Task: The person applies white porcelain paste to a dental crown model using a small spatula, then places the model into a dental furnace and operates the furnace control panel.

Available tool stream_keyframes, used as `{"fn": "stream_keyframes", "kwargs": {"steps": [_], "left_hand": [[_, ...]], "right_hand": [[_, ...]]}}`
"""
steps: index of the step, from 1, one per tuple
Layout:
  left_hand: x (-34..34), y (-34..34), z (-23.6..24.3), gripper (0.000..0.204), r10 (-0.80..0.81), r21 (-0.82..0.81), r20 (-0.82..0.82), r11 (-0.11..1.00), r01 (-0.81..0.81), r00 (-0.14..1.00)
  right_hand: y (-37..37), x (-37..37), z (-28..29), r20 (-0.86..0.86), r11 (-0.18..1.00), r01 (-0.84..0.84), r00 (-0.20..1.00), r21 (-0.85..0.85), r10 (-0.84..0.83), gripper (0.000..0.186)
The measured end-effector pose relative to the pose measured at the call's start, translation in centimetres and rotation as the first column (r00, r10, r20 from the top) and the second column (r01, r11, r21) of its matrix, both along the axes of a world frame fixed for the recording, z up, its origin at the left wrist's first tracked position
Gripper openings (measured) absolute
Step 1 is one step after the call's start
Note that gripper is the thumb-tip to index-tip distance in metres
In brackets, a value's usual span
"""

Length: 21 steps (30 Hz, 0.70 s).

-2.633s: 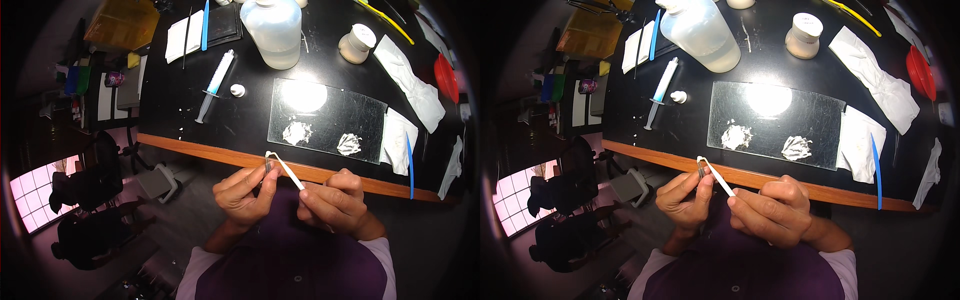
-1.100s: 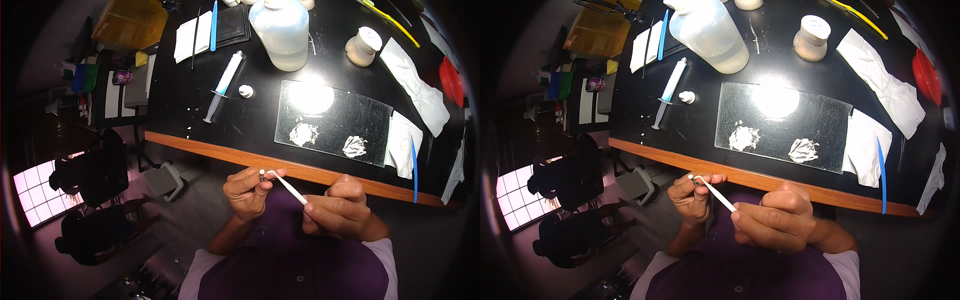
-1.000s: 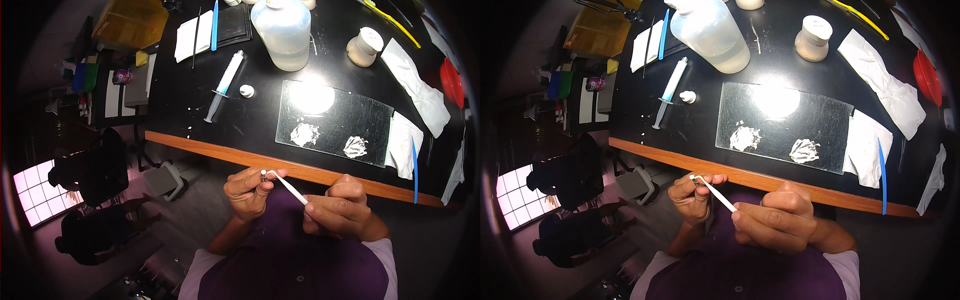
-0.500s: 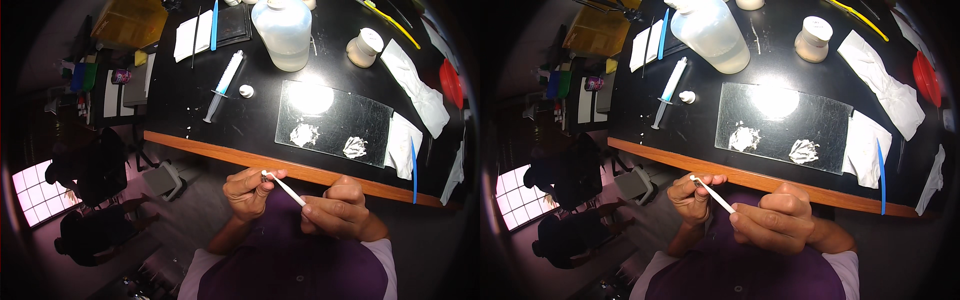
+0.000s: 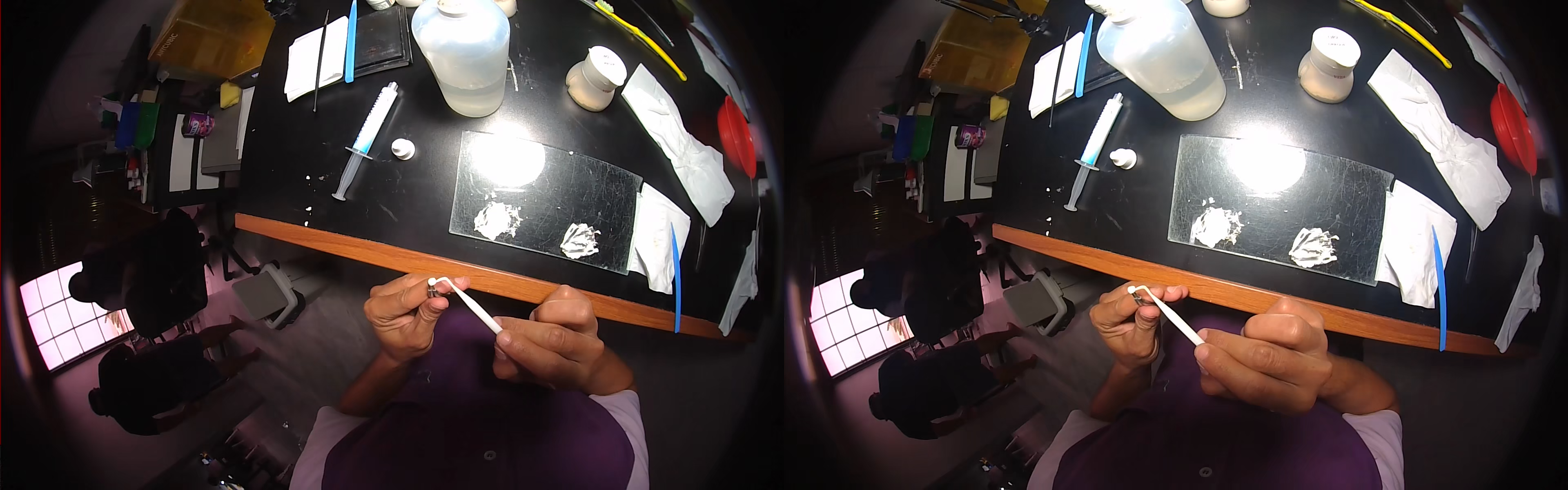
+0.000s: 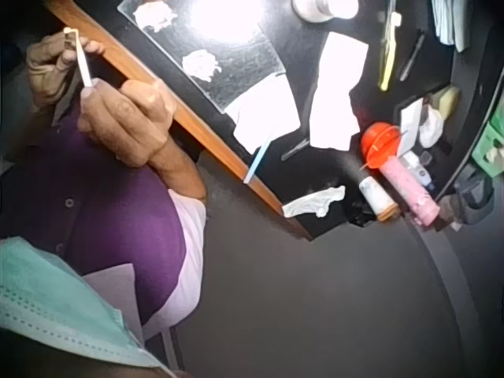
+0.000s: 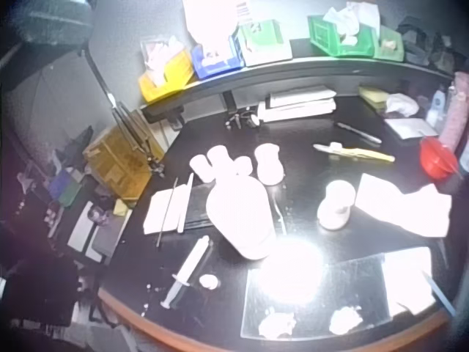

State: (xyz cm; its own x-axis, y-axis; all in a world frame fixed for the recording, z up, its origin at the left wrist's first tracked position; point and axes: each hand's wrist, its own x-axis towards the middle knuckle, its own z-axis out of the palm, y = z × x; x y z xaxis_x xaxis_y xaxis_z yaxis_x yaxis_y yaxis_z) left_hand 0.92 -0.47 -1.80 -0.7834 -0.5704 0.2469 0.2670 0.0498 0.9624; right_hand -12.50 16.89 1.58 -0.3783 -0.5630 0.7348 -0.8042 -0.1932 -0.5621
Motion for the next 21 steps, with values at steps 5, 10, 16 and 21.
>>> {"fn": "stream_keyframes", "kwargs": {"steps": [5, 10, 16, 21], "left_hand": [[0.0, 0.0, 0.1, 0.021, -0.006, 0.008, -0.011, 1.000, 0.006, 1.000], [0.2, -0.1, 1.4, 0.021, -0.032, 0.048, -0.021, 0.998, 0.033, 0.999], [-1.6, -0.9, 3.7, 0.020, -0.018, -0.018, -0.092, 1.000, 0.017, 0.996], [-1.2, -1.4, 3.6, 0.020, -0.041, 0.088, -0.038, 0.995, 0.044, 0.998]], "right_hand": [[0.0, -0.1, 0.1, -0.002, 1.000, 0.003, 1.000, 0.010, -0.003, 0.021], [0.3, -0.1, 0.3, 0.071, 0.999, 0.042, 0.997, 0.005, -0.043, 0.018], [1.4, -0.3, 1.0, 0.163, 0.992, 0.130, 0.979, -0.010, -0.126, 0.029], [2.6, -0.5, 1.1, 0.147, 0.980, 0.198, 0.969, 0.028, -0.200, 0.025]]}}
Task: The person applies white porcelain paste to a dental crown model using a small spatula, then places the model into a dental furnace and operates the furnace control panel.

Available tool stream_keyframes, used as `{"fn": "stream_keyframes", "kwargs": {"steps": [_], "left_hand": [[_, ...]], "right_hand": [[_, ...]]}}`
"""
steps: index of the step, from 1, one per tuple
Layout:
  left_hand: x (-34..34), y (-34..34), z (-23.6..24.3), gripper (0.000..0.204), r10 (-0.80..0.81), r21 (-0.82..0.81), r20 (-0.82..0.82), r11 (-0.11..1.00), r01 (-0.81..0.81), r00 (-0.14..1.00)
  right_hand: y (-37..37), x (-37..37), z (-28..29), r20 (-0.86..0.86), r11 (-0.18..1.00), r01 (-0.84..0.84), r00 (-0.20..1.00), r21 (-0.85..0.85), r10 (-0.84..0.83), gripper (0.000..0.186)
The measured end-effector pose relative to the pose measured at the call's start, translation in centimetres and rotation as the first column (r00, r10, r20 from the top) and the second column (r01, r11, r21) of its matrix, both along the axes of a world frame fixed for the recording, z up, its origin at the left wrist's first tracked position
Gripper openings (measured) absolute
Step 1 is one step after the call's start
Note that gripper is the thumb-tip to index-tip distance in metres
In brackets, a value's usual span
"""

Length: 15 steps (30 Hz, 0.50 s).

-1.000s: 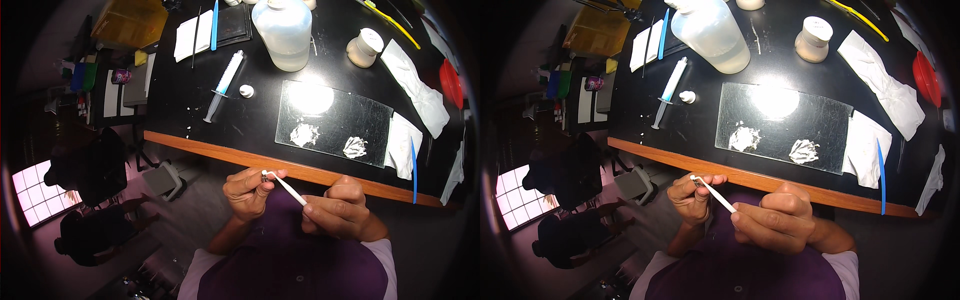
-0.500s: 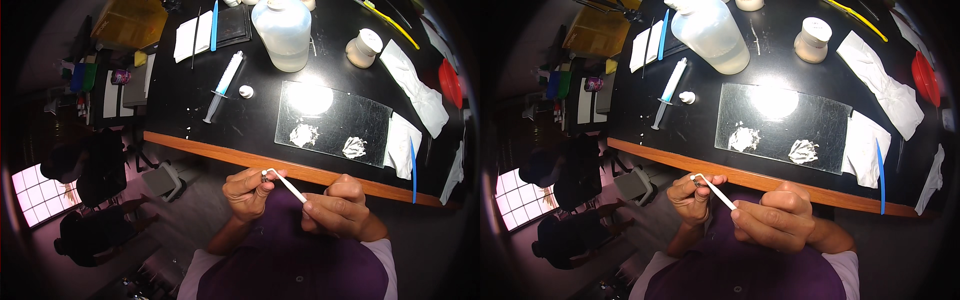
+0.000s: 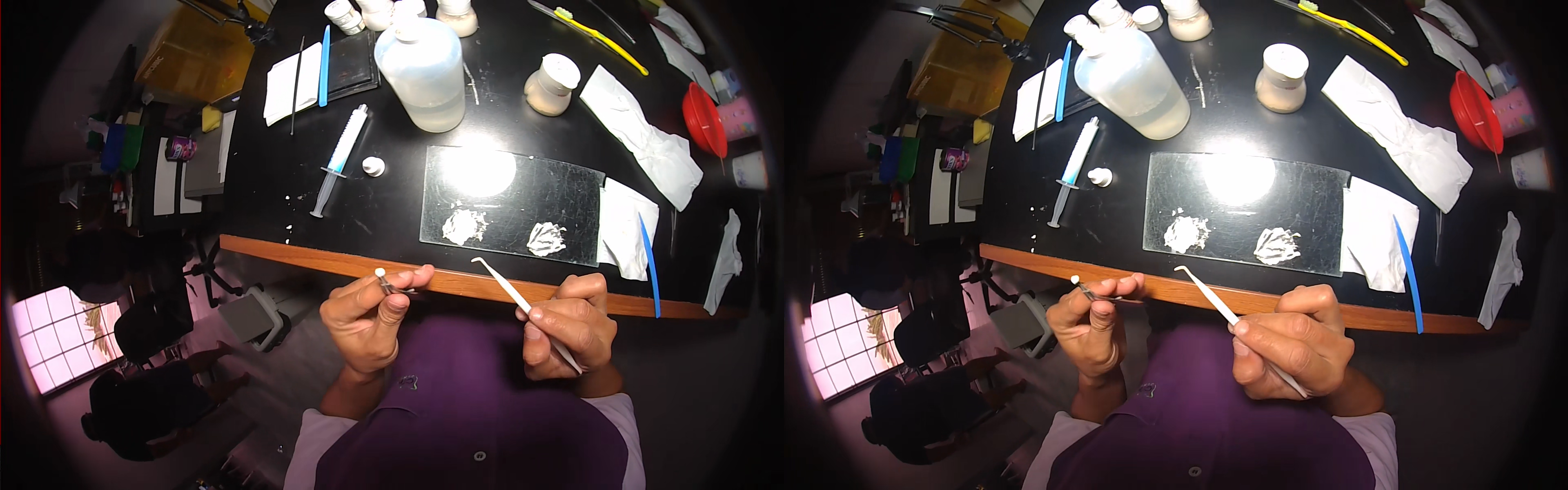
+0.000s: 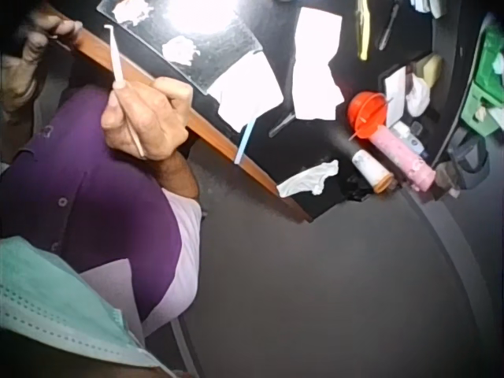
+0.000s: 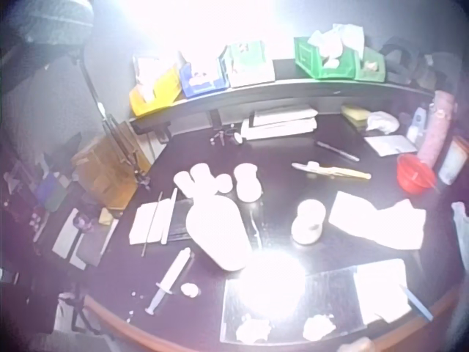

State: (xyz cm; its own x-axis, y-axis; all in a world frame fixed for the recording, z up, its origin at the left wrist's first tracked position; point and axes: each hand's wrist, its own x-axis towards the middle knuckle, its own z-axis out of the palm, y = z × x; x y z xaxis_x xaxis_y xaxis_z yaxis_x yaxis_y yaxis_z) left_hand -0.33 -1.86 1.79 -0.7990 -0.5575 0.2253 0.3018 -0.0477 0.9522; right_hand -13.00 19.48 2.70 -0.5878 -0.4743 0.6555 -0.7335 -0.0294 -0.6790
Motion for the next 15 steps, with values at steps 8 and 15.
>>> {"fn": "stream_keyframes", "kwargs": {"steps": [8, 15], "left_hand": [[-1.7, 0.7, 2.1, 0.024, 0.212, -0.632, 0.097, 0.768, -0.104, 0.973], [-2.5, 0.8, 2.1, 0.031, 0.195, -0.739, 0.196, 0.674, 0.014, 0.961]], "right_hand": [[1.1, -0.3, 0.8, -0.025, 0.990, 0.134, 0.991, 0.043, -0.133, 0.019], [1.1, -1.0, 1.0, -0.052, 0.986, 0.131, 0.991, 0.106, -0.126, 0.018]]}}
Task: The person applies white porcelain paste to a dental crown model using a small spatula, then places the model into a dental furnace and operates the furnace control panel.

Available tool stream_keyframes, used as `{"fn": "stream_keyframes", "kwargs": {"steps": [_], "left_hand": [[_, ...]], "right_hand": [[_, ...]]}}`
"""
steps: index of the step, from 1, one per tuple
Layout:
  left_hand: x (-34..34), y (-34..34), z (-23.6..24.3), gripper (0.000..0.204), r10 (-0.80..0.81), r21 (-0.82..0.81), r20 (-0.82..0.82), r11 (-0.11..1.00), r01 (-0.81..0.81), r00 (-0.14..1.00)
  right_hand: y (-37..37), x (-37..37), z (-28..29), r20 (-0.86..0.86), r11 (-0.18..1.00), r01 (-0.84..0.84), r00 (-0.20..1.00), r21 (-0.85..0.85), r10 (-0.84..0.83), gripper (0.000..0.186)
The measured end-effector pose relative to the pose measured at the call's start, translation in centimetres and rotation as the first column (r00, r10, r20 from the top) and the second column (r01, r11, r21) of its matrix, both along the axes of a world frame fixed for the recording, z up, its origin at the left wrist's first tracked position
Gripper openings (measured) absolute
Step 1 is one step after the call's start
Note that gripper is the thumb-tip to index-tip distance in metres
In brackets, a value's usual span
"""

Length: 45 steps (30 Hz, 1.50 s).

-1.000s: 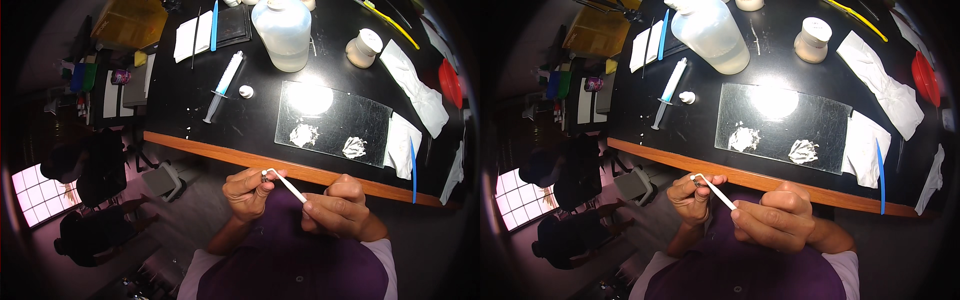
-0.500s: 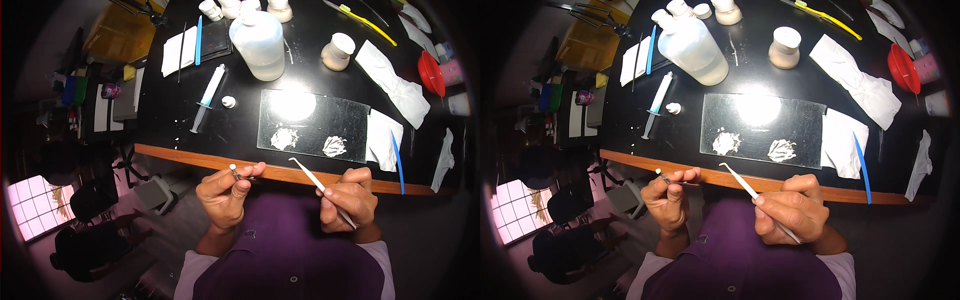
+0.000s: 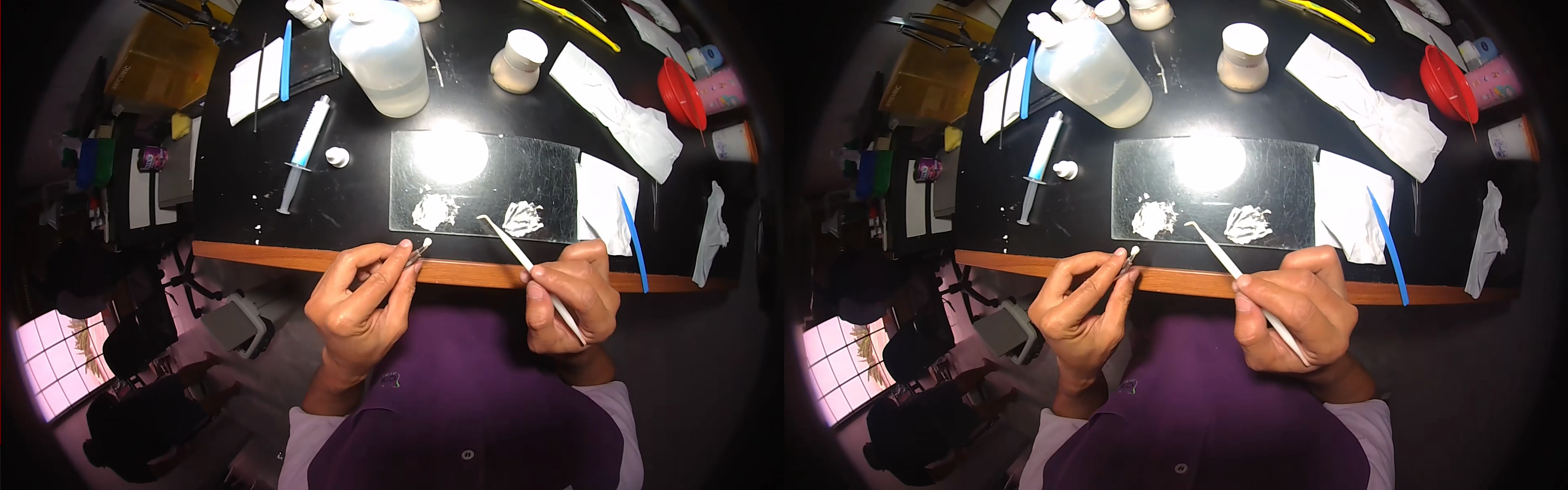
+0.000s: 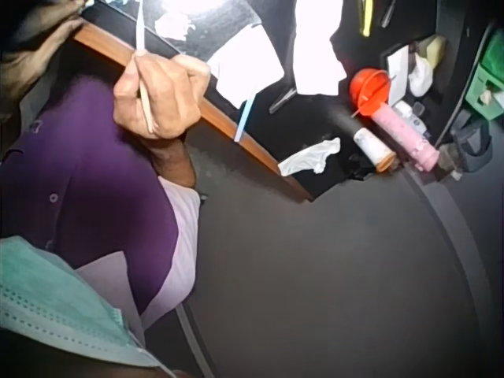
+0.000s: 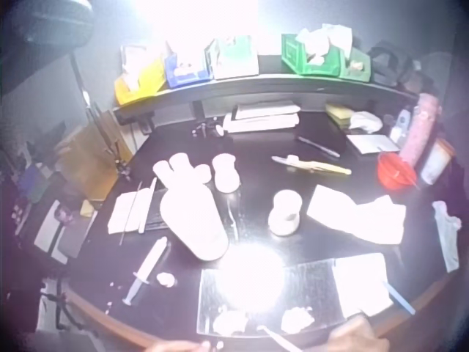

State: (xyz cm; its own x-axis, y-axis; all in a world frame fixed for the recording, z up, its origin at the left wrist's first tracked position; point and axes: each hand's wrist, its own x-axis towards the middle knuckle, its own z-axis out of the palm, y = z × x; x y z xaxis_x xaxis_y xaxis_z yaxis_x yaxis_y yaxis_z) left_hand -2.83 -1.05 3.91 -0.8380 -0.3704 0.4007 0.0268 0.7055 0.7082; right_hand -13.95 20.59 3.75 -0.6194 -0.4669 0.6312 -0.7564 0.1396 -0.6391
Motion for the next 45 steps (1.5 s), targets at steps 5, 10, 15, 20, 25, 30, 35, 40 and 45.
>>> {"fn": "stream_keyframes", "kwargs": {"steps": [5, 10, 15, 20, 25, 30, 35, 40, 45], "left_hand": [[-0.1, 0.3, -0.9, 0.032, -0.002, -0.010, -0.038, 1.000, 0.001, 0.999], [0.3, 0.3, -1.7, 0.034, 0.031, -0.015, -0.054, 0.999, -0.032, 0.998], [0.3, 0.2, -1.8, 0.035, 0.035, -0.006, -0.058, 0.999, -0.035, 0.998], [0.4, 0.1, -1.6, 0.035, 0.035, -0.012, -0.042, 0.999, -0.035, 0.999], [0.3, 0.0, -1.8, 0.035, 0.032, 0.001, -0.050, 0.999, -0.032, 0.998], [0.8, -0.9, -1.2, 0.032, 0.045, 0.001, 0.008, 0.999, -0.045, 0.999], [0.8, -1.6, -0.6, 0.032, 0.034, 0.012, 0.050, 0.999, -0.035, 0.998], [0.7, -1.7, 0.4, 0.029, 0.007, 0.044, 0.140, 0.999, -0.013, 0.990], [0.7, -1.8, 0.5, 0.029, -0.005, 0.075, 0.164, 0.997, -0.007, 0.986]], "right_hand": [[-0.2, 0.5, 0.0, 0.026, 0.999, -0.032, 0.999, 0.032, 0.031, 0.024], [-0.5, 0.6, 0.2, 0.048, 0.997, -0.056, 0.997, 0.052, 0.053, 0.024], [-1.2, 0.6, 0.3, 0.052, 0.996, -0.075, 0.996, 0.057, 0.072, 0.025], [-1.5, 0.4, 0.4, 0.039, 0.995, -0.066, 0.997, 0.075, 0.064, 0.026], [-1.5, 0.4, 0.4, 0.022, 0.994, -0.081, 0.997, 0.078, 0.079, 0.027], [-1.7, 0.3, 0.3, 0.016, 0.989, -0.063, 0.998, 0.130, 0.062, 0.031], [-2.8, 0.4, 0.1, -0.031, 0.984, -0.070, 0.997, 0.163, 0.076, 0.036], [-3.2, 0.4, 0.0, -0.051, 0.981, -0.064, 0.996, 0.182, 0.074, 0.036], [-3.4, 0.4, 0.0, -0.058, 0.978, -0.071, 0.995, 0.197, 0.083, 0.036]]}}
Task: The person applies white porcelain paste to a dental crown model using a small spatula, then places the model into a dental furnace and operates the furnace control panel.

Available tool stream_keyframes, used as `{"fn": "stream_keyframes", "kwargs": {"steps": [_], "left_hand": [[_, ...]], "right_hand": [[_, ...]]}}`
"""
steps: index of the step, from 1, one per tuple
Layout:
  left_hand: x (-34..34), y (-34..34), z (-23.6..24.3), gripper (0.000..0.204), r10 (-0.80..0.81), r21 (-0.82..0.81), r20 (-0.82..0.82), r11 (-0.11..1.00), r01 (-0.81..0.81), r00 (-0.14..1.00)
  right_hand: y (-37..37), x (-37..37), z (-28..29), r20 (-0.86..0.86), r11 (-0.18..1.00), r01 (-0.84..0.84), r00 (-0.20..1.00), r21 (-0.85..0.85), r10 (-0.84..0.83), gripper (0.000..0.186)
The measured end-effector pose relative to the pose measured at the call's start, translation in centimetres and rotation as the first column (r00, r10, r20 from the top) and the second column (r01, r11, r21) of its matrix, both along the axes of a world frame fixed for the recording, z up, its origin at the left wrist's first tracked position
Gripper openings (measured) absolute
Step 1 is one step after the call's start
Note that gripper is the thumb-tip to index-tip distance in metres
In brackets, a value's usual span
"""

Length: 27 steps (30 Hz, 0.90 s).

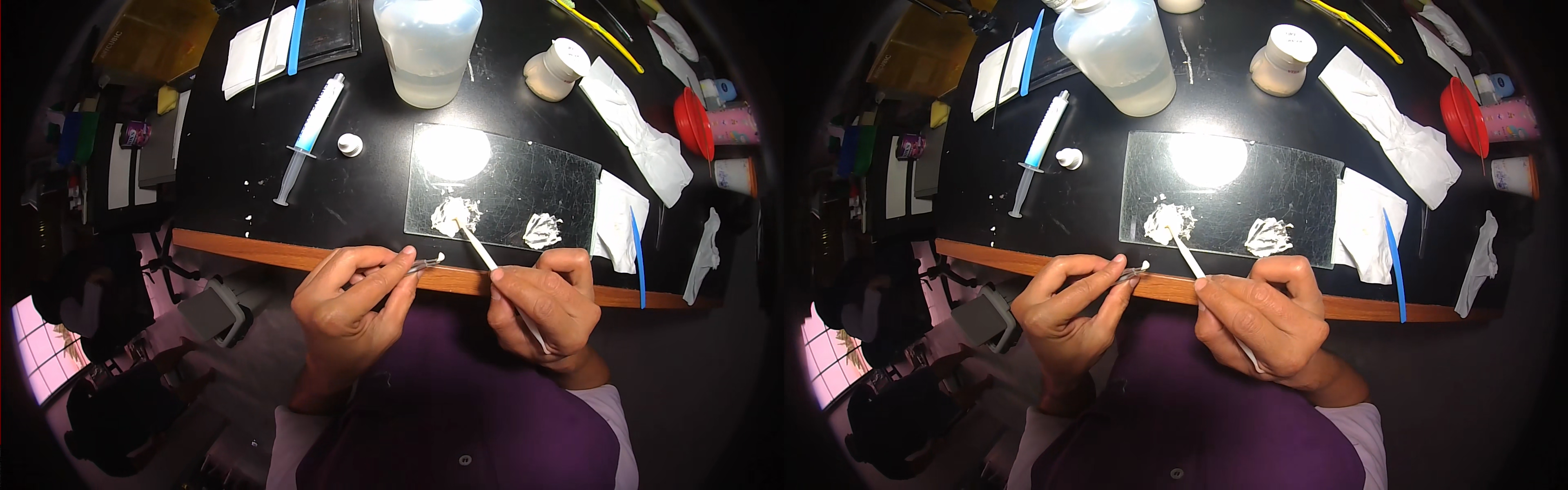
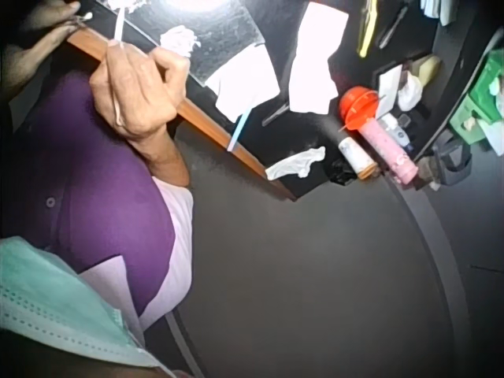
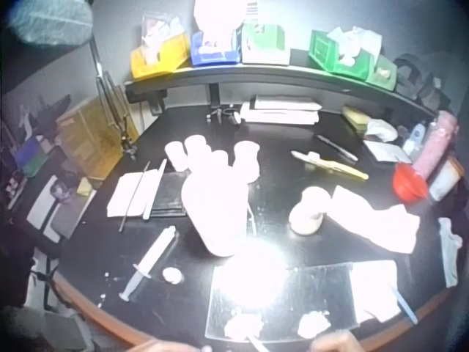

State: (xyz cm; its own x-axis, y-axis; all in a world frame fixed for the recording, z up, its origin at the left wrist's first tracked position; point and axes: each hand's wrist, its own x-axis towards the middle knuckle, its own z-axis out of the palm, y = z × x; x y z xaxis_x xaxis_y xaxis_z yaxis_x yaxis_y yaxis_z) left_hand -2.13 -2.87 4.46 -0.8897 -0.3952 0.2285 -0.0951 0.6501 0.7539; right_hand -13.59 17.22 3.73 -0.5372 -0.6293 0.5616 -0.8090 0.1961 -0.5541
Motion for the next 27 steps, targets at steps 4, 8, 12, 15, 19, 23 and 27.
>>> {"fn": "stream_keyframes", "kwargs": {"steps": [4, 8, 12, 15, 19, 23, 27], "left_hand": [[-0.2, -0.2, 0.1, 0.028, -0.009, 0.004, 0.024, 1.000, 0.009, 1.000], [-0.4, -0.3, 0.5, 0.027, -0.013, -0.007, 0.049, 1.000, 0.014, 0.999], [-0.5, -0.5, 0.5, 0.026, -0.028, 0.014, 0.052, 1.000, 0.027, 0.998], [-0.5, -0.8, 0.4, 0.026, -0.059, 0.032, 0.045, 0.998, 0.058, 0.997], [-0.3, -1.0, 0.4, 0.027, -0.073, 0.083, 0.050, 0.994, 0.069, 0.996], [-0.2, -1.2, 0.2, 0.027, -0.094, 0.088, 0.043, 0.992, 0.090, 0.995], [-0.3, -1.2, 0.3, 0.027, -0.093, 0.093, 0.047, 0.992, 0.088, 0.995]], "right_hand": [[0.2, 0.1, 0.1, 0.026, 1.000, 0.002, 1.000, -0.001, -0.002, 0.035], [0.7, 0.3, 0.7, 0.072, 1.000, -0.009, 0.997, -0.022, 0.011, 0.031], [0.9, 0.7, 0.2, 0.050, 0.996, -0.066, 0.996, -0.067, 0.069, 0.029], [0.7, 0.8, -0.5, 0.031, 0.989, -0.084, 0.996, -0.121, 0.088, 0.027], [0.4, 0.9, -0.7, -0.013, 0.989, -0.087, 0.996, -0.121, 0.086, 0.027], [0.4, 0.9, -1.0, -0.048, 0.988, -0.099, 0.994, -0.116, 0.095, 0.027], [0.2, 0.9, -1.1, -0.062, 0.988, -0.104, 0.993, -0.114, 0.097, 0.028]]}}
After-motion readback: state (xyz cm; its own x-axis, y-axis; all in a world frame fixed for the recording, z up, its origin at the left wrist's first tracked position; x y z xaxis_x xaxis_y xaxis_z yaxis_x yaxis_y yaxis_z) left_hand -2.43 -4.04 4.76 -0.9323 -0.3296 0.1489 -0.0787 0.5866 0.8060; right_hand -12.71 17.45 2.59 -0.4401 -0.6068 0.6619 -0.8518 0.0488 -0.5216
